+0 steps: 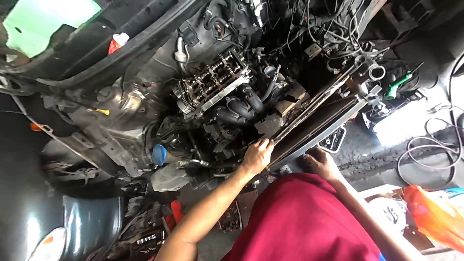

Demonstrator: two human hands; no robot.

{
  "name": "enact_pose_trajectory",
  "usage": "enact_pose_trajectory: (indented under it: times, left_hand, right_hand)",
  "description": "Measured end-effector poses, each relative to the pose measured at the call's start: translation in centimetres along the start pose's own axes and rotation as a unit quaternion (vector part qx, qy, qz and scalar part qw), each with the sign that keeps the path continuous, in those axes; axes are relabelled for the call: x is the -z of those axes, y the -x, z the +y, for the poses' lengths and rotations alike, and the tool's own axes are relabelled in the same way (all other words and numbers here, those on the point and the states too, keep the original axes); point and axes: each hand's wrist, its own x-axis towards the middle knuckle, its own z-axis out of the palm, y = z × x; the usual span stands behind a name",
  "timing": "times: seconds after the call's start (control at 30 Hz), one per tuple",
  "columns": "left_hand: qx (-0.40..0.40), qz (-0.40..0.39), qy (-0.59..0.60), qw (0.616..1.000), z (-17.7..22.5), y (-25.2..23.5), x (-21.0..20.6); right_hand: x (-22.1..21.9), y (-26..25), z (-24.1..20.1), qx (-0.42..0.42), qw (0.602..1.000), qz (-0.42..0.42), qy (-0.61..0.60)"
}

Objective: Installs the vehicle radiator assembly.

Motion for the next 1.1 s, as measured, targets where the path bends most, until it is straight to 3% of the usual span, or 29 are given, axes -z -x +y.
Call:
enact_pose_trajectory:
  times: [0.4, 0.57, 0.67, 0.83, 0.97, 1.1]
  left_hand:
    - [0.003, 0.015, -0.008, 1.0, -0.4, 0.6, -0.1]
    - [0.011, 0.036, -0.021, 0.999, -0.3, 1.6, -0.1]
    - [0.017, 0.061, -0.035, 0.997, 0.4, 2.3, -0.3]
    - [0.039, 0.106, -0.044, 0.993, 1.3, 2.9, -1.0]
    - [0.064, 0.109, -0.057, 0.99, 1.6, 3.5, -0.9]
    - [0.066, 0.105, -0.063, 0.99, 2.1, 3.3, -0.7]
  right_hand:
    - [0.5, 0.6, 0.4, -0.002, 1.0, 0.029, 0.007]
    - [-0.7, 0.7, -2.0, 0.074, 0.994, 0.034, 0.076]
    - [-1.5, -0.3, -3.6, 0.178, 0.963, 0.055, 0.192]
    - [-2.4, -3.5, -4.0, 0.35, 0.87, 0.131, 0.322]
    - [-2.1, -4.7, -3.6, 0.406, 0.833, 0.125, 0.355]
    - [-1.4, -5.2, -4.3, 0.399, 0.809, 0.106, 0.418]
